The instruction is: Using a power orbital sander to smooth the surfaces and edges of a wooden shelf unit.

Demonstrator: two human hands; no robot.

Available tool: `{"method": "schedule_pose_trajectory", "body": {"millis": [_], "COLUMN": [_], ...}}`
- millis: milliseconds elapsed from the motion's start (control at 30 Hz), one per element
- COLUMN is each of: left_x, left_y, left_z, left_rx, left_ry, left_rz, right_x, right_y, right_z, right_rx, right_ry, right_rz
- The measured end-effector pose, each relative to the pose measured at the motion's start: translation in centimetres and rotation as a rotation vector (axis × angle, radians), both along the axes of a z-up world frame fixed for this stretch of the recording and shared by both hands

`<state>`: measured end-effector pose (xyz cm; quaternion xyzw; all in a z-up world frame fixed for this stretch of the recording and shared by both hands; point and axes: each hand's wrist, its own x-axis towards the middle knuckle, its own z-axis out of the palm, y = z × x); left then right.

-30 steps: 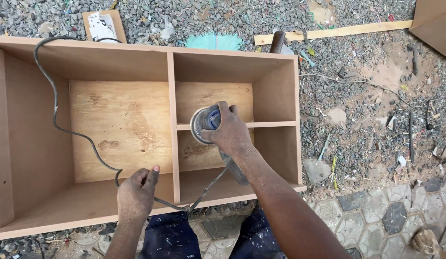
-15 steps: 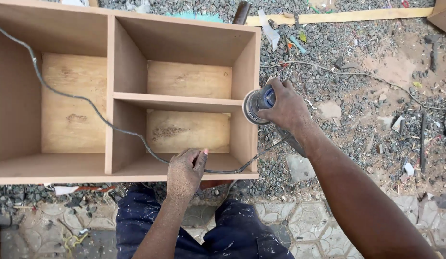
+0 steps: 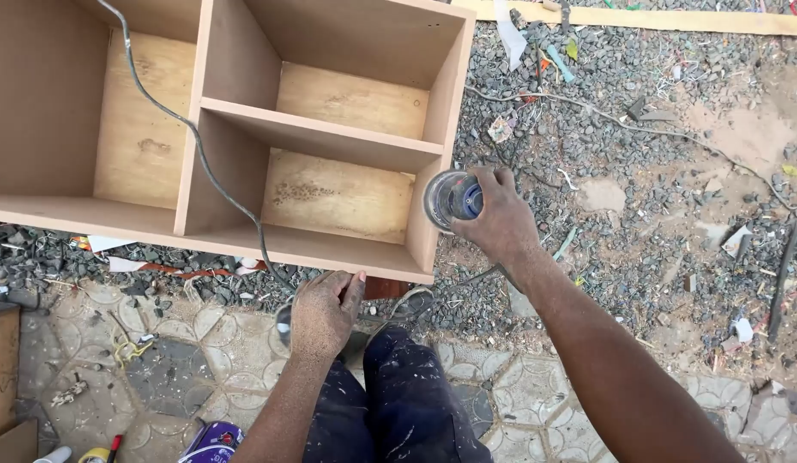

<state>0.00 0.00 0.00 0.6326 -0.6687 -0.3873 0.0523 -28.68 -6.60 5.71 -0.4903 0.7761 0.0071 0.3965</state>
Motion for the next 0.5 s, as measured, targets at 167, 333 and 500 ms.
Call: {"method": "schedule_pose_trajectory", "body": {"millis": [167, 333, 500], "left_x": [-1.3, -1.7, -0.1], "left_y": [-0.1, -0.5, 1.3], "left_z": [0.8, 0.1, 0.0], "left_rx": [0.000, -0.071, -0.189], "left_ry": [0.039, 0.141, 0.142], "left_rz": [0.052, 0.098, 0.039], "right_x": [1.6, 3.4, 2.6], "right_y": [1.7, 3.7, 4.2], "right_z": [0.4, -1.4, -2.1], "right_rx": [0.108, 0.131, 0.066], "right_ry": [-0.004, 0.090, 0.139], "right_rz": [0.166, 0.106, 0.135]}}
